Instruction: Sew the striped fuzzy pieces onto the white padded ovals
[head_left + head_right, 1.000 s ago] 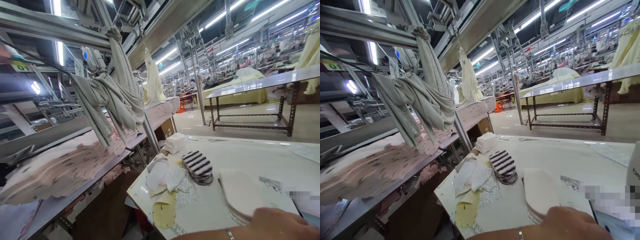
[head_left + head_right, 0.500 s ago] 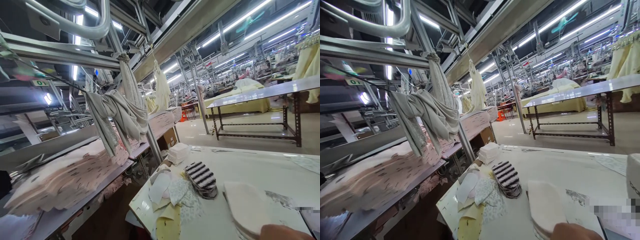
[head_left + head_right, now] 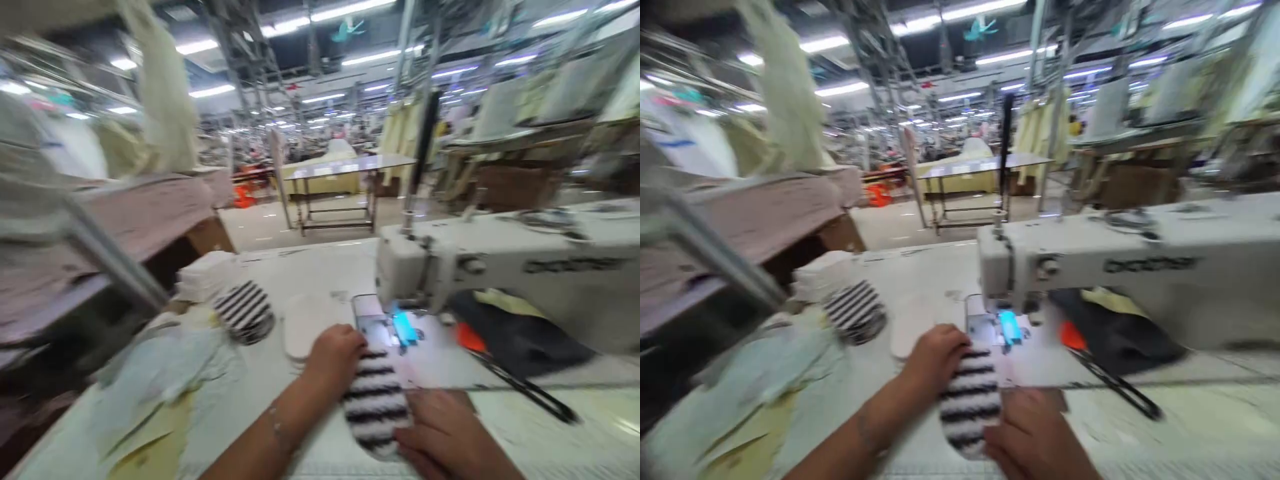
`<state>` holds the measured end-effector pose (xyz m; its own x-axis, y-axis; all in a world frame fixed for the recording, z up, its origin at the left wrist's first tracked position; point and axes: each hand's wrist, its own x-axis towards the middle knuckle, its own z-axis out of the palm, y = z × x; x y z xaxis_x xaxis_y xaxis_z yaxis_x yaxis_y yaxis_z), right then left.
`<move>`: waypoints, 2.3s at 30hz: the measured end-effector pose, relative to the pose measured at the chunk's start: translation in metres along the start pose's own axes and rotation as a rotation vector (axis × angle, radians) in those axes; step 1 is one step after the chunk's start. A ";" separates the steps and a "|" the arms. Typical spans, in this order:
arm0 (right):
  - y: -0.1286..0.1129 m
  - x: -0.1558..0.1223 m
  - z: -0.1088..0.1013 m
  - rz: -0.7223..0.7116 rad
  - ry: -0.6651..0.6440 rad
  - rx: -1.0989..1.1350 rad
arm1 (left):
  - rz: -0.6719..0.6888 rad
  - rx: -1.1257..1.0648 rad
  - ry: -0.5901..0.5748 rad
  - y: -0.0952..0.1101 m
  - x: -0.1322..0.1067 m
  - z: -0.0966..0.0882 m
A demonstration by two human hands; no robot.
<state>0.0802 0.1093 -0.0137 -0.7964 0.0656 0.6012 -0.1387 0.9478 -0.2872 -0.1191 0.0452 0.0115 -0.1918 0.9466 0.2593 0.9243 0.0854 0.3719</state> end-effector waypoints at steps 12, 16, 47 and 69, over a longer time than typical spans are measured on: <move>-0.007 0.006 0.001 0.165 0.037 -0.011 | 0.062 -0.051 0.008 -0.006 0.001 -0.001; -0.006 0.007 -0.002 0.178 -0.061 0.029 | 0.049 -0.041 -0.016 -0.009 0.002 0.001; 0.001 0.001 -0.014 0.241 0.083 0.107 | 0.111 -0.025 -0.008 -0.016 -0.001 0.003; 0.000 0.004 -0.007 0.141 -0.171 0.063 | 0.301 -0.024 0.118 -0.007 0.001 0.005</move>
<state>0.0816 0.1114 -0.0061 -0.8980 0.1376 0.4180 -0.0507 0.9112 -0.4087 -0.1238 0.0466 0.0047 0.0508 0.8855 0.4618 0.9375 -0.2017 0.2836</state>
